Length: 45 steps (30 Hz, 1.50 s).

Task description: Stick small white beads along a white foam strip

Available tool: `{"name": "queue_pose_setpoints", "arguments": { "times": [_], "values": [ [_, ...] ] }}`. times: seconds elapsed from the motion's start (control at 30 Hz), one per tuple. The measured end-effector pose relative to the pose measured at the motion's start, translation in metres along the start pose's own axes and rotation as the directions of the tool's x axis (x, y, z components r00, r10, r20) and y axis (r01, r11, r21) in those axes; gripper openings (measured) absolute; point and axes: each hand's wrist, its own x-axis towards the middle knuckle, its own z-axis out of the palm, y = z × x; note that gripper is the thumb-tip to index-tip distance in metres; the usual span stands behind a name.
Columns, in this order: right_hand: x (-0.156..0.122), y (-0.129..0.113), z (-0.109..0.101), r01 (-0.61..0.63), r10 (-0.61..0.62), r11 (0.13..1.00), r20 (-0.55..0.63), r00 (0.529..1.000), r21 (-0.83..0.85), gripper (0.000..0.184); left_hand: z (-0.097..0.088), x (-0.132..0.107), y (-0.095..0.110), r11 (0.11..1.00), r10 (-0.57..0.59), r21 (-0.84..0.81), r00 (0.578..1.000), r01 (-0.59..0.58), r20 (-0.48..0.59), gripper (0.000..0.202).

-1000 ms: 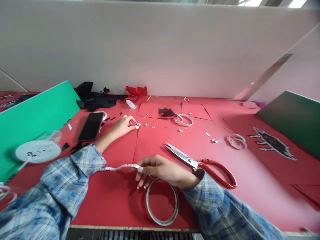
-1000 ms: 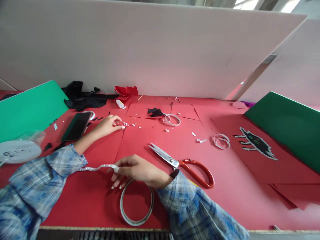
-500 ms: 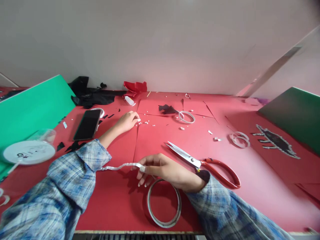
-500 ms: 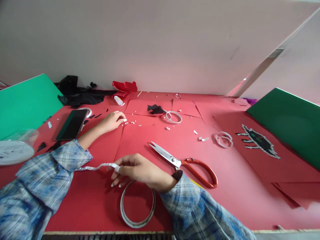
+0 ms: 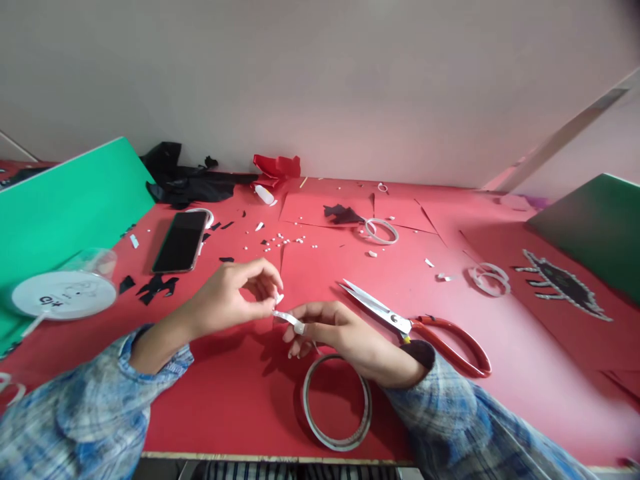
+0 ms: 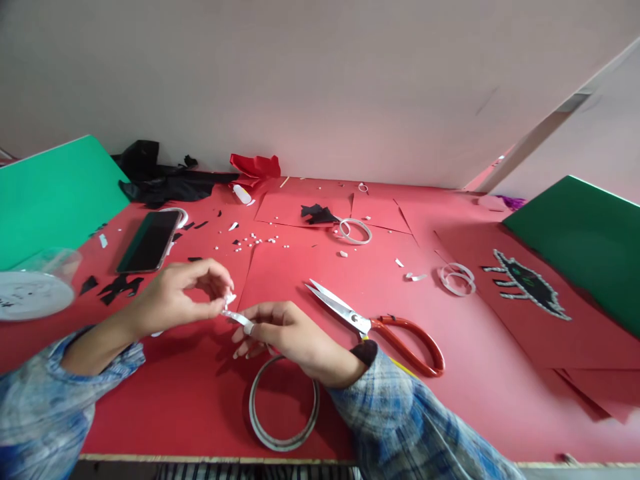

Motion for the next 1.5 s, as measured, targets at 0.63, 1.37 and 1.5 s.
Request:
{"name": "queue_pose_setpoints", "arguments": {
  "times": [0.63,1.37,1.5],
  "values": [
    [0.002,0.005,-0.004,-0.039,0.044,0.988,-0.031,0.999,0.147,0.015,0.005,-0.003,-0.019,0.993,-0.110,-0.063,0.979,0.101,-0.169,0.008],
    [0.000,-0.002,0.003,0.051,-0.054,0.995,-0.035,0.998,-0.083,0.018,0.026,-0.017,-0.009,0.937,0.337,0.158,0.925,-0.312,-0.173,0.039],
    [0.000,-0.001,0.003,0.059,-0.063,0.993,-0.039,0.997,-0.098,0.021,0.027,-0.017,-0.007,0.942,0.321,0.158,0.931,-0.296,-0.173,0.036]
  ]
}}
